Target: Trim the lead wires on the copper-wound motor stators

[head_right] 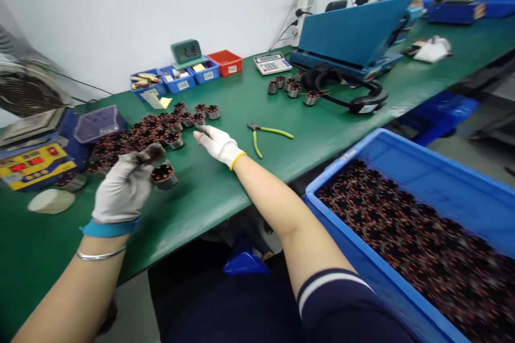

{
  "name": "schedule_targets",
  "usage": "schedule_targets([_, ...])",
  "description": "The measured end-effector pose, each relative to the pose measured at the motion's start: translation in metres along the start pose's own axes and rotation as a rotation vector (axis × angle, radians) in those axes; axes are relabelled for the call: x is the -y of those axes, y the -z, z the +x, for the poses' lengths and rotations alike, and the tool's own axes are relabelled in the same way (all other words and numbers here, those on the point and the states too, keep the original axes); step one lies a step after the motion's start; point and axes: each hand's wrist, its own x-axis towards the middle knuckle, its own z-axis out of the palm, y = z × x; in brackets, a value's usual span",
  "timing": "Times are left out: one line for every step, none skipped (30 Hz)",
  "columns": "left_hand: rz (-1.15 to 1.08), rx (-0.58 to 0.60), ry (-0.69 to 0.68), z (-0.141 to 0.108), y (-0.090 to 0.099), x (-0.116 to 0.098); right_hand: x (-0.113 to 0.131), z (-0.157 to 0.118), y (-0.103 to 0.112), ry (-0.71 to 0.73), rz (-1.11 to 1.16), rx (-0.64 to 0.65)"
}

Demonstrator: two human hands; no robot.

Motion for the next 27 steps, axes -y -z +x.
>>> schedule_targets([-0.027, 0.038, 0.063, -0.007, -0.010, 0.006, 0.001, 0.000, 0.000, -0.009, 0.025, 0.003])
schedule_targets([-0.058, 0.077, 0.145, -0.014, -0.018, 0.011, 0.002, 0.000, 0.001, -0.016, 0.054, 0.004])
schedule_targets([-0.084, 0.107, 0.229, -0.019, -0.023, 0.015, 0.002, 0.000, 0.001, -0.019, 0.080, 0.002])
schedule_targets([-0.086, 0.137, 0.306, -0.022, -0.026, 0.017, 0.002, 0.000, 0.001, -0.020, 0.098, -0.005])
schedule_targets([-0.080, 0.167, 0.368, -0.024, -0.026, 0.018, 0.003, -0.001, 0.001, -0.019, 0.111, -0.010])
schedule_targets([-0.066, 0.197, 0.405, -0.024, -0.025, 0.018, 0.003, -0.003, 0.001, -0.021, 0.128, -0.012])
schedule_targets([-0.042, 0.230, 0.421, -0.022, -0.022, 0.016, 0.003, -0.005, 0.002, -0.025, 0.150, -0.006])
schedule_targets([-0.003, 0.268, 0.416, -0.020, -0.019, 0.015, 0.003, -0.009, 0.003, -0.027, 0.173, 0.008])
schedule_targets([0.050, 0.314, 0.400, -0.018, -0.015, 0.013, 0.004, -0.015, 0.006, -0.025, 0.194, 0.030])
schedule_targets([0.115, 0.367, 0.379, -0.016, -0.012, 0.012, 0.005, -0.023, 0.009, -0.020, 0.205, 0.056])
schedule_targets([0.191, 0.422, 0.347, -0.014, -0.009, 0.011, 0.006, -0.032, 0.014, -0.011, 0.202, 0.072])
schedule_targets([0.274, 0.475, 0.309, -0.014, -0.008, 0.011, 0.007, -0.043, 0.018, 0.010, 0.174, 0.072])
schedule_targets([0.356, 0.520, 0.270, -0.015, -0.008, 0.011, 0.009, -0.054, 0.023, 0.045, 0.127, 0.059])
schedule_targets([0.435, 0.556, 0.233, -0.016, -0.009, 0.013, 0.011, -0.066, 0.027, 0.099, 0.056, 0.027])
schedule_targets([0.513, 0.580, 0.201, -0.018, -0.011, 0.014, 0.013, -0.076, 0.031, 0.171, -0.044, 0.007])
schedule_targets([0.583, 0.592, 0.177, -0.020, -0.015, 0.016, 0.016, -0.086, 0.033, 0.243, -0.167, 0.002])
schedule_targets([0.636, 0.594, 0.166, -0.022, -0.019, 0.018, 0.018, -0.093, 0.034, 0.305, -0.298, 0.014])
schedule_targets([0.670, 0.587, 0.163, -0.024, -0.023, 0.019, 0.019, -0.098, 0.033, 0.348, -0.425, 0.042])
schedule_targets([0.689, 0.575, 0.163, -0.025, -0.026, 0.021, 0.021, -0.101, 0.031, 0.368, -0.535, 0.077])
schedule_targets([0.696, 0.559, 0.165, -0.026, -0.029, 0.023, 0.022, -0.103, 0.028, 0.369, -0.617, 0.109])
schedule_targets([0.692, 0.544, 0.164, -0.026, -0.031, 0.024, 0.023, -0.102, 0.025, 0.357, -0.670, 0.134])
schedule_targets([0.685, 0.538, 0.160, -0.025, -0.032, 0.025, 0.023, -0.101, 0.023, 0.338, -0.696, 0.151])
schedule_targets([0.680, 0.538, 0.153, -0.024, -0.032, 0.026, 0.023, -0.099, 0.021, 0.318, -0.701, 0.160])
schedule_targets([0.684, 0.543, 0.146, -0.024, -0.031, 0.026, 0.023, -0.098, 0.020, 0.301, -0.694, 0.162])
schedule_targets([0.696, 0.550, 0.138, -0.023, -0.030, 0.026, 0.023, -0.098, 0.020, 0.290, -0.682, 0.159])
schedule_targets([0.715, 0.557, 0.129, -0.022, -0.030, 0.026, 0.023, -0.098, 0.022, 0.286, -0.672, 0.152])
schedule_targets([0.737, 0.561, 0.117, -0.022, -0.030, 0.025, 0.023, -0.100, 0.024, 0.290, -0.668, 0.148])
